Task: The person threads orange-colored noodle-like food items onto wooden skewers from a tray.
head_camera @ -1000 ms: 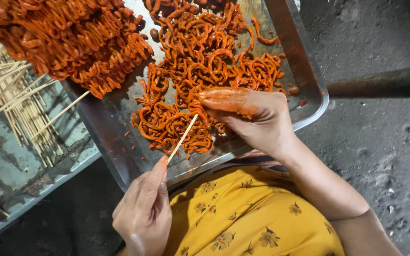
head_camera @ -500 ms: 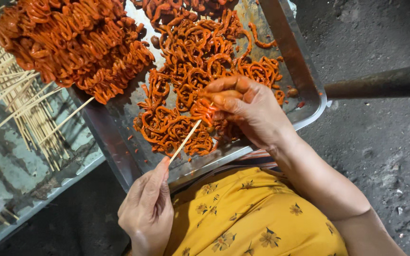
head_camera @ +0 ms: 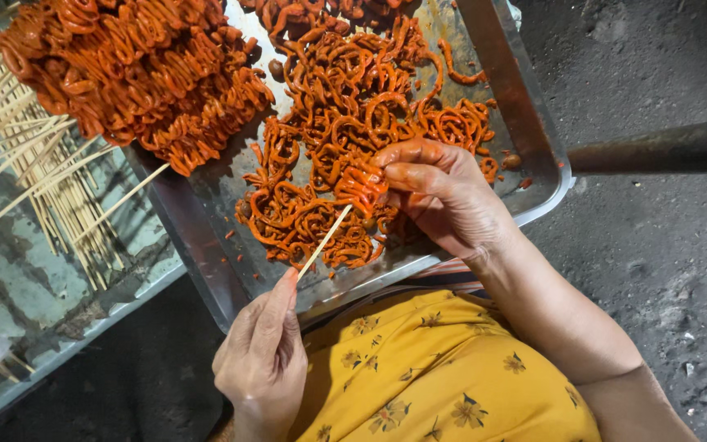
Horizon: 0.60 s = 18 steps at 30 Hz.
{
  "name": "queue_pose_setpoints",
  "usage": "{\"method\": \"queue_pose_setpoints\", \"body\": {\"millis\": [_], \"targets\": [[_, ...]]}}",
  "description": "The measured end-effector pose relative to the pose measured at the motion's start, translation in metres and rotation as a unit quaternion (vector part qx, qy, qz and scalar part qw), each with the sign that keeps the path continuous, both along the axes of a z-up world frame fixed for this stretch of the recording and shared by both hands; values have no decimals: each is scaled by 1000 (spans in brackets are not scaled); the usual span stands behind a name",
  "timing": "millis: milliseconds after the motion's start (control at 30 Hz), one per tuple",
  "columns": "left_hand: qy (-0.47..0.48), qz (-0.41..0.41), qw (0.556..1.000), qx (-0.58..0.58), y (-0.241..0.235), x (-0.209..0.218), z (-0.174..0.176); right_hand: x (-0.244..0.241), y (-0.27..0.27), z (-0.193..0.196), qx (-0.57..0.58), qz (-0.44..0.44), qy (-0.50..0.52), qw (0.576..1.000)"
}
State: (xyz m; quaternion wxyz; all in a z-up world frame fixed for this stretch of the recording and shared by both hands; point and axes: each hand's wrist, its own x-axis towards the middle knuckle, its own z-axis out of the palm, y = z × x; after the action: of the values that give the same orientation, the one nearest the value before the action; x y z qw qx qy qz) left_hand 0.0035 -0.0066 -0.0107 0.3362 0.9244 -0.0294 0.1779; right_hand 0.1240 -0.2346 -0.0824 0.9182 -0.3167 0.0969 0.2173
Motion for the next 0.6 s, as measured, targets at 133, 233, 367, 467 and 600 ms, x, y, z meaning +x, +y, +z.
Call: {"method": "queue_pose_setpoints", "body": {"millis": [133,233,367,467,600], "targets": [[-4,-3,1000,0,1,0,0,-2,1,0,-39,-4,-16,999],[-3,-3,1000,3,0,0,1,-1,3,1,-27,-9,-16,999],[4,1,1000,1,-1,-1,2,-3,3,3,-26,-17,-28,999],[6,-2,1000,-3,-1,-1,2,-3,4,4,-61,-24,-61,996],[13,11,1000,8,-1,-4,3,-7,4,6,-128,-28,-92,987]]}}
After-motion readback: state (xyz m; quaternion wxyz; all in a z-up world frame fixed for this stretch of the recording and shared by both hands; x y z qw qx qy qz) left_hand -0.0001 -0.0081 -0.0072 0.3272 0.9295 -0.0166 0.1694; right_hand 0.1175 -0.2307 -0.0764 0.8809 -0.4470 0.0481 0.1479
